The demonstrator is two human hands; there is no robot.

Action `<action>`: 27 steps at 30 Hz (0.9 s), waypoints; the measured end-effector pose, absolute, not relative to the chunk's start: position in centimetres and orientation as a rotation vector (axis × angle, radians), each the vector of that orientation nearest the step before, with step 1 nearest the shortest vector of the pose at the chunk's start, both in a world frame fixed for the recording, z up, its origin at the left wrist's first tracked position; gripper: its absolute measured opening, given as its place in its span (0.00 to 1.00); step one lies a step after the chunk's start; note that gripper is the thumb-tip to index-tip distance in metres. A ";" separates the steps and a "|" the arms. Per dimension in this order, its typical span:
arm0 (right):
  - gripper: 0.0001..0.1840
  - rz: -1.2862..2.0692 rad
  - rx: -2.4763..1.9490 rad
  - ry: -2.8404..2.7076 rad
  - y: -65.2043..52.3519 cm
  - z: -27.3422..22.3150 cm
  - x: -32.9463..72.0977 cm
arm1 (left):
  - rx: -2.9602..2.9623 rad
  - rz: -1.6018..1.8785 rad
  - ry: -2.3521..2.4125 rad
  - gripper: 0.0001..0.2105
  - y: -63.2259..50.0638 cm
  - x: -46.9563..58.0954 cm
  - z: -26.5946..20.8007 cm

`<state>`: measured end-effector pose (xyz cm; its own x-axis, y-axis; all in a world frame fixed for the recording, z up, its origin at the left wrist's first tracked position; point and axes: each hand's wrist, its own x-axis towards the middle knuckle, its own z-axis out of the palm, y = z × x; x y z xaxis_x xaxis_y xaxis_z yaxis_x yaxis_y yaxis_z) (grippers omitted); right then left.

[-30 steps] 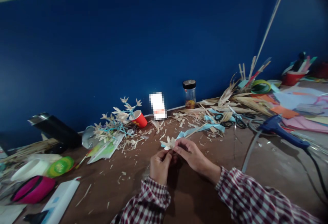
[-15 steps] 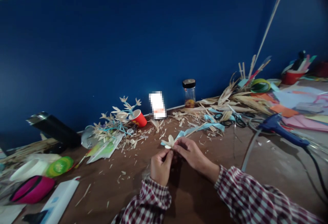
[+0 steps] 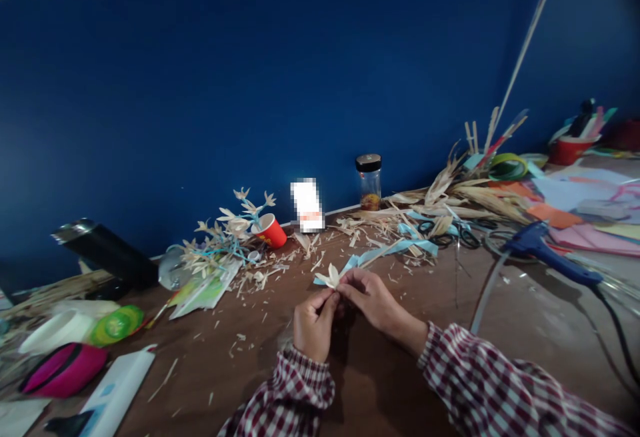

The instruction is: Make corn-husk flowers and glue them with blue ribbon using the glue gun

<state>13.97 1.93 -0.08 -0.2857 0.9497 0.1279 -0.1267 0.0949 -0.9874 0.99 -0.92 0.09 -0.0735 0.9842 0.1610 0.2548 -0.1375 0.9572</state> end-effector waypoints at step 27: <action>0.11 0.599 -0.998 -1.640 0.5 2.3 14.8 | 1.490 1.317 1.505 0.09 -0.9 0.9 0.0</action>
